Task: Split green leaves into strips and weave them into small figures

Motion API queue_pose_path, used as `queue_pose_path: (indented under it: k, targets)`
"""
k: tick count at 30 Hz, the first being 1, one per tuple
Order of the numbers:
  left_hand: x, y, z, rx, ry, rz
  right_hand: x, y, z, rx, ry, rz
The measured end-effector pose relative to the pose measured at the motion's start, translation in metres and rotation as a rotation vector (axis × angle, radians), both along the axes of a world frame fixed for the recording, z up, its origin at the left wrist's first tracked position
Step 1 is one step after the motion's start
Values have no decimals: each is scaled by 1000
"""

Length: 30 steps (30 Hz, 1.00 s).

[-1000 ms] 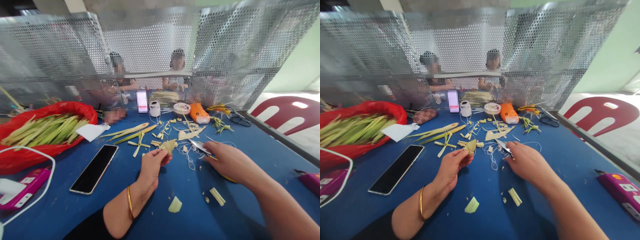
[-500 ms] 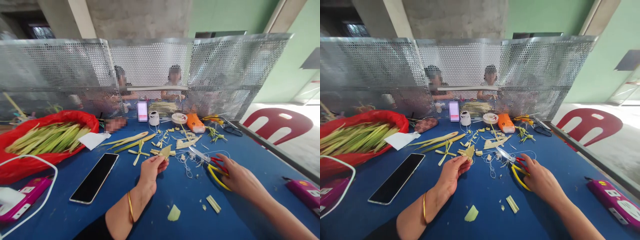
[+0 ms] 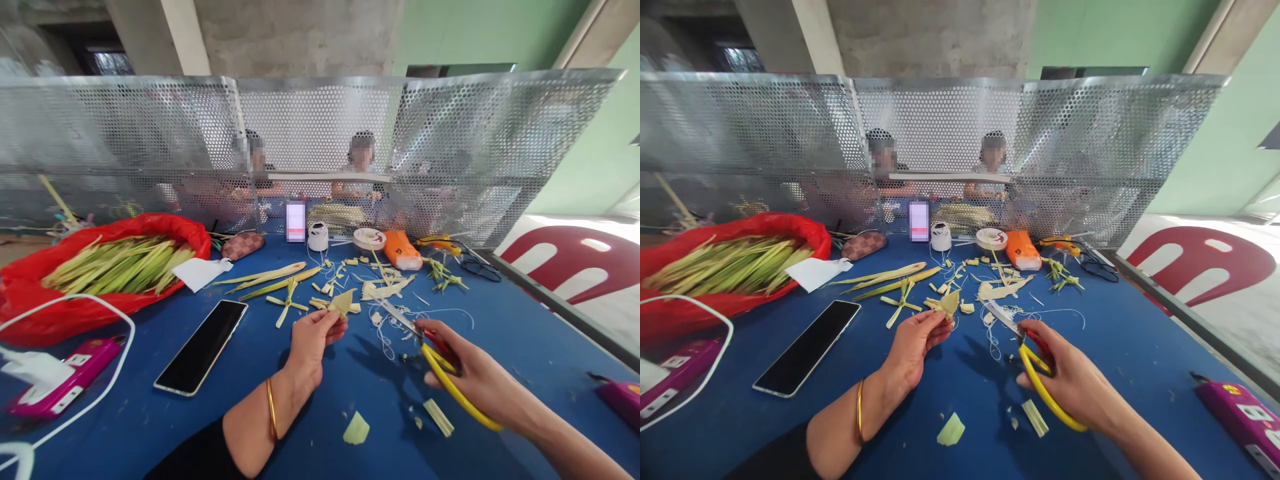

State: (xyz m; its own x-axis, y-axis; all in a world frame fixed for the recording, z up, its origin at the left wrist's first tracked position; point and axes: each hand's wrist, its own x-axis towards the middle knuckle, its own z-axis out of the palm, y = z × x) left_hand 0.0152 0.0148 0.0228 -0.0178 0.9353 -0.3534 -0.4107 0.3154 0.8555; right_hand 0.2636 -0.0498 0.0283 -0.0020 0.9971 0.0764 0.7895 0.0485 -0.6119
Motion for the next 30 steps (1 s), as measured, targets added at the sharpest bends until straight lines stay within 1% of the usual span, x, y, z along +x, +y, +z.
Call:
queue_pose_path:
  k: [3, 6, 10, 15, 17, 25, 30]
  targets:
    - [1, -1, 1, 11, -29, -16, -16, 0, 5, -192, 78, 119]
    - [2, -3, 0, 10, -55, -40, -29, 0, 7, -255, 130, 147]
    - [4, -4, -2, -7, -73, -55, -34, 0, 5, -254, 166, 160]
    - [3, -3, -2, -22, -127, -1, -28, -3, 1, -218, 168, 147]
    - [3, -3, -2, -18, -130, -2, -27, -5, 0, -198, 186, 148]
    - [9, -13, -5, 42, -52, -161, -41, -8, 1, -148, 214, 164]
    - [10, -14, -5, 45, -16, -188, -43, -9, 0, -121, 244, 175]
